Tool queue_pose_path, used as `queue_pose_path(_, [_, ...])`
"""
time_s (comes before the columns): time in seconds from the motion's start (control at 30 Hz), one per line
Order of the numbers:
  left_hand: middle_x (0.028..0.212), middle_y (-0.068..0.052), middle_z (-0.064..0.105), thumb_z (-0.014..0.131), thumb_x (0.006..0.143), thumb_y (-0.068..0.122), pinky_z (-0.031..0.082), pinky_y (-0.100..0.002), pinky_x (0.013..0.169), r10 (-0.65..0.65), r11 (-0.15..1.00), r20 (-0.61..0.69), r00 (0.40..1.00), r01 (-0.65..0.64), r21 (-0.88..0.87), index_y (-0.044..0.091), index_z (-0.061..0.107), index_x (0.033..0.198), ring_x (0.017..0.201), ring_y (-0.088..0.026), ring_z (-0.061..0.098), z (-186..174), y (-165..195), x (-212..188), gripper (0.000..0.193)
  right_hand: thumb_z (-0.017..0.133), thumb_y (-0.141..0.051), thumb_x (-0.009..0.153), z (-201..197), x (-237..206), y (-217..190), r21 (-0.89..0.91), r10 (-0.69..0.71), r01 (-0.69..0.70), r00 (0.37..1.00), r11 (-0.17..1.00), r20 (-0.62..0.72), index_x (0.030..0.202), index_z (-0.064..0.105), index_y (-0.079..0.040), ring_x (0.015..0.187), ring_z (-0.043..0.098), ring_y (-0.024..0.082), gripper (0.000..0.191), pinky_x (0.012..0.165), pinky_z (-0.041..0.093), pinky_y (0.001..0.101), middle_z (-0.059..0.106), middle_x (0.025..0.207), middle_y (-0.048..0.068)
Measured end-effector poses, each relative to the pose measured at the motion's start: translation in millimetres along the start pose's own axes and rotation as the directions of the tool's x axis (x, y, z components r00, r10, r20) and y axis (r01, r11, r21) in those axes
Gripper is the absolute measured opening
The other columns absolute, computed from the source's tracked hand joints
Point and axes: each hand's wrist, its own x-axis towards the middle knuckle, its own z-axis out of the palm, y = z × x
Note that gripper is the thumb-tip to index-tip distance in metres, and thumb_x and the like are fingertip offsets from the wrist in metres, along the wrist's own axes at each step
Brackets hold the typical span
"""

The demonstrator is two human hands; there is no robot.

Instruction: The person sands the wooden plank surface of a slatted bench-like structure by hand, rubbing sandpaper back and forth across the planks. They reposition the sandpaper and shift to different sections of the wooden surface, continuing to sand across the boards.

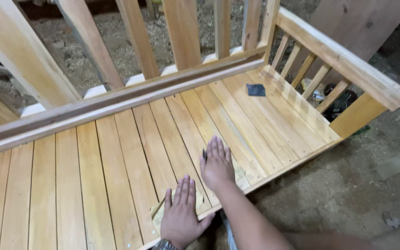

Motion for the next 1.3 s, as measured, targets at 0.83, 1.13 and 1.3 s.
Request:
queue_pose_path(0.83, [0.174,-0.009,0.004,0.046,0.083,0.08,0.003,-0.051,0.121,-0.073,0.989,0.077,0.994,0.062,0.136,0.009,0.009,0.163,0.155,-0.022,0.005,-15.8,4.4,1.9,0.113,0.033,-0.029,0.102,-18.9,-51.7,86.7,0.088,0.329,-0.318,0.921,0.944,-0.206,0.157,0.031,-0.012,0.16,0.017,0.021,0.057,0.13,0.011,0.0442,0.025,0.167,0.006])
queue_pose_path(1.13, [0.174,-0.008,0.005,0.046,0.083,0.079,0.003,-0.05,0.122,-0.079,0.986,0.072,0.994,0.068,0.149,0.01,0.009,0.163,0.154,-0.02,0.006,-17.8,5.8,1.9,0.113,0.026,-0.04,0.103,-8.5,-51.6,18.7,-0.033,0.007,-0.002,0.99,0.999,0.14,0.162,0.017,-0.017,0.157,0.003,0.021,0.064,0.124,0.0,0.0492,0.007,0.171,0.005])
queue_pose_path(1.3, [0.174,-0.007,0.004,0.046,0.083,0.08,0.002,-0.05,0.122,-0.113,0.982,0.12,0.986,0.093,0.165,0.01,0.007,0.161,0.155,-0.02,0.005,-20.9,8.2,0.7,0.111,0.025,-0.037,0.101,-10.8,-54.7,76.4,-0.031,0.162,-0.159,0.979,0.987,0.124,0.163,0.011,-0.019,0.157,-0.002,0.017,0.066,0.126,-0.001,0.0453,0.003,0.172,0.001])
